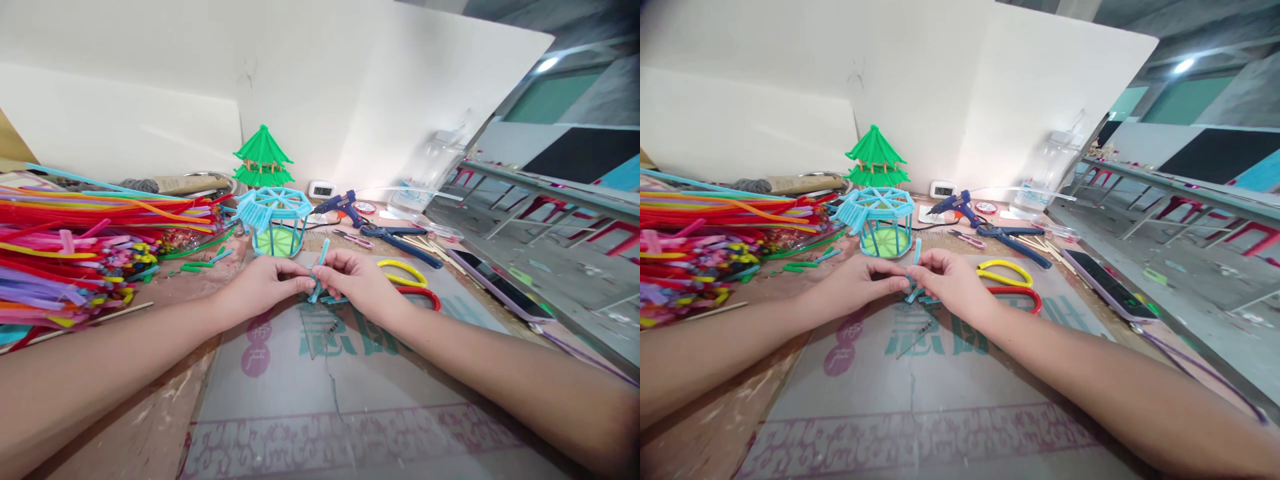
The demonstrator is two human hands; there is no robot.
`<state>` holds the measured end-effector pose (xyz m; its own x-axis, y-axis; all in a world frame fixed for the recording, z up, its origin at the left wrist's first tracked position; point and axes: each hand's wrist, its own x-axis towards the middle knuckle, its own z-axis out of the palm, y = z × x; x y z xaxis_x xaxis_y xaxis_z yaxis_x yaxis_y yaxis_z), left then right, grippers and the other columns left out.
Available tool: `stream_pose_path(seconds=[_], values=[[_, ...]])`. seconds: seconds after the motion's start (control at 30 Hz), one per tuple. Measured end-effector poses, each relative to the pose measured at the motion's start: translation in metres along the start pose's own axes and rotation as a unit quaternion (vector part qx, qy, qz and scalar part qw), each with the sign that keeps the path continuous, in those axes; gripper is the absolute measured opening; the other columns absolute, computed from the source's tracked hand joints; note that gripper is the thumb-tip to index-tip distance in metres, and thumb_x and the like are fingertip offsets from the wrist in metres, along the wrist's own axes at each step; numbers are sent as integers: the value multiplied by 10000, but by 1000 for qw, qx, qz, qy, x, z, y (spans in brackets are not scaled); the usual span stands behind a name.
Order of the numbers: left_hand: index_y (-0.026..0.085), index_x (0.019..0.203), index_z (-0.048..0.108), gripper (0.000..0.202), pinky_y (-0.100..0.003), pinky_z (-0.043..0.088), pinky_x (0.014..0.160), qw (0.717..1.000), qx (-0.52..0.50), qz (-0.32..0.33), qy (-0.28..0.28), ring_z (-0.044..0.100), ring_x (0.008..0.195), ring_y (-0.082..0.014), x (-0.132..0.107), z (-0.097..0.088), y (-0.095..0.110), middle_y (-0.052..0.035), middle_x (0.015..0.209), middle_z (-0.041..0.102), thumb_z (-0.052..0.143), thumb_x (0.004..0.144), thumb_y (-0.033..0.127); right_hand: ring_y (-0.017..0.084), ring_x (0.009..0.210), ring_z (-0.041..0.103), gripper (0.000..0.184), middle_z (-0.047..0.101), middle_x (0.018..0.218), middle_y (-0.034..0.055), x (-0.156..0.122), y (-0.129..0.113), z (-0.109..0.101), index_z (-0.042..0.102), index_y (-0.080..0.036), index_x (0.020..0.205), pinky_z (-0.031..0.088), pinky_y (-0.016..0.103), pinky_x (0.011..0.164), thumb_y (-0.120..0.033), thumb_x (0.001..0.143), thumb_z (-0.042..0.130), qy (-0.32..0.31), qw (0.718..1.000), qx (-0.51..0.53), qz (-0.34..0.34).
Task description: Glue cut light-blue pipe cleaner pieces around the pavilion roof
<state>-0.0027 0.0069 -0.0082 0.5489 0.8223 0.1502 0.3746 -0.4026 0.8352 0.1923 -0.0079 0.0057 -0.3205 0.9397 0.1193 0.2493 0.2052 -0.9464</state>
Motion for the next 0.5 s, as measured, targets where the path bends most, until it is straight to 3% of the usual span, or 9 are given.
stream_pose_path(seconds=[0.23,0.33,0.4,0.5], values=[[177,874,751,281,-242,441,689,1000,10,-2,12,626,756,-159,0,2,3,-15,828,741,582,841,400,67,513,480,266,584,656,-42,1,0,2,562,-183,779,393,209,489,-427,807,666,-23,1000,5,-10],[174,824,742,297,-236,435,665,1000,-2,-10,10,615,734,-156,0,2,3,-15,792,730,577,838,420,89,536,522,258,605,695,-30,0,-7,-8,545,-198,873,438,230,513,-423,814,655,-73,997,-10,5],[169,808,735,305,-230,422,637,1000,-12,-21,9,599,710,-149,0,2,3,-13,766,717,576,836,429,117,599,565,241,624,741,-16,-3,-20,-21,553,-211,961,470,254,560,-394,831,641,-118,991,-66,-9],[163,781,723,313,-221,402,606,999,-17,-29,6,580,694,-143,-1,2,3,-9,745,700,577,834,435,148,689,603,238,658,795,3,-13,-47,-46,597,-240,1074,461,262,600,-372,876,582,-136,965,-216,-55]])
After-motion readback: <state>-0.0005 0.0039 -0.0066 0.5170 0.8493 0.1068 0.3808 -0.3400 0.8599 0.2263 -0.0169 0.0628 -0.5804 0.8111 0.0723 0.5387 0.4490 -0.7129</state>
